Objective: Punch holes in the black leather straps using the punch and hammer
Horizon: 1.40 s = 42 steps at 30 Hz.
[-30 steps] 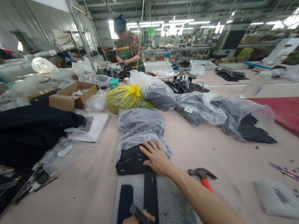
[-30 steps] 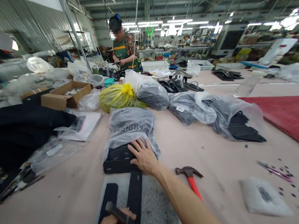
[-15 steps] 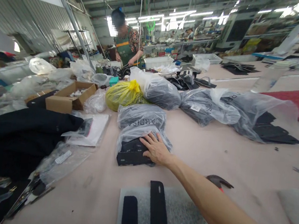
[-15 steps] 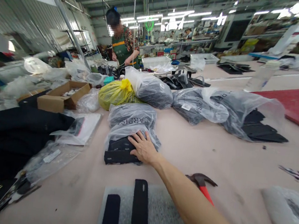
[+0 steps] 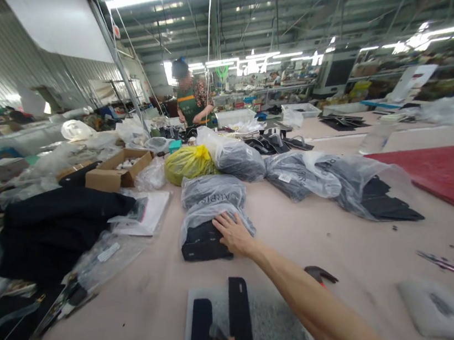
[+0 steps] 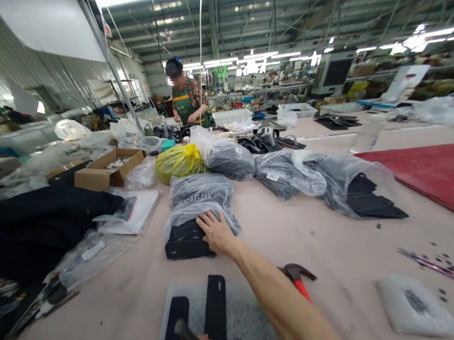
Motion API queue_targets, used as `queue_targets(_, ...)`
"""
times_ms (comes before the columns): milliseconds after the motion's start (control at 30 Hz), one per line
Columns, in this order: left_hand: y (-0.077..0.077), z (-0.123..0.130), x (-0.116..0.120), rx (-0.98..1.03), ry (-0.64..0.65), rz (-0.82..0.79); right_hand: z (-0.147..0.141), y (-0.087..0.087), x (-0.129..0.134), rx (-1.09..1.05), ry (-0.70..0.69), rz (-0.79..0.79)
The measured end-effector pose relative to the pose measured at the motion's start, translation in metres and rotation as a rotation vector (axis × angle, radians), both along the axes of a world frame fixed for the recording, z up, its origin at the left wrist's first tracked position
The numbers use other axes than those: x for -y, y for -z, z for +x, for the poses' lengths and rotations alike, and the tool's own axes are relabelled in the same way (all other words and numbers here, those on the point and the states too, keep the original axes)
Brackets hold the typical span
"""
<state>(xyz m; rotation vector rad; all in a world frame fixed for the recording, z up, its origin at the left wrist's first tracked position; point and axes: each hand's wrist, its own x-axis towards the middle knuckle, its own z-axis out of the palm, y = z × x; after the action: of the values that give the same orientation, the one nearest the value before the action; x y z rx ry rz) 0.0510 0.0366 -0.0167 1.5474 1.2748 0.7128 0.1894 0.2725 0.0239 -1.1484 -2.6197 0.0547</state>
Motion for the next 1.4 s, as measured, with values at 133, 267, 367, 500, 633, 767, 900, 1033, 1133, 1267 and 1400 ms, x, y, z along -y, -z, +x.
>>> queue_targets(133, -0.023, 0.000, 0.027, 0.057, -0.089, 0.037, 0.024, -0.015, 0.049, -0.070, 0.050, -0.070)
queue_targets(267, -0.022, 0.001, 0.026, 0.113, -0.110, 0.024, 0.062, -0.017, 0.137, -0.139, 0.103, -0.263)
queue_targets(367, -0.017, 0.002, 0.026, 0.107, -0.110, 0.052, 0.078, -0.013, 0.215, -0.149, 0.126, -0.363)
queue_targets(500, -0.017, 0.003, 0.028, 0.144, -0.115, 0.061, 0.072, 0.001, 0.277, -0.162, 0.147, -0.387)
queue_targets(633, -0.023, 0.005, 0.025, 0.224, -0.157, -0.002, 0.057, 0.012, 0.279, -0.173, 0.185, -0.366)
queue_targets(767, -0.024, 0.003, 0.018, 0.358, -0.267, -0.023, 0.054, 0.014, 0.269, -0.162, 0.197, -0.337)
queue_targets(900, -0.022, -0.001, 0.013, 0.367, -0.296, -0.003, 0.055, 0.014, 0.266, -0.164, 0.198, -0.327)
queue_targets(1033, -0.020, 0.000, 0.011, 0.255, -0.201, 0.047, 0.050, 0.016, 0.264, -0.189, 0.246, -0.292)
queue_targets(1133, -0.018, 0.001, 0.010, 0.158, -0.137, 0.093, 0.046, 0.017, 0.260, -0.213, 0.289, -0.284)
queue_targets(1267, -0.015, 0.001, 0.008, 0.138, -0.121, 0.103, 0.047, 0.016, 0.254, -0.243, 0.297, -0.291)
queue_targets(1400, -0.012, 0.001, 0.008, 0.114, -0.140, 0.103, 0.049, 0.016, 0.250, -0.280, 0.297, -0.295)
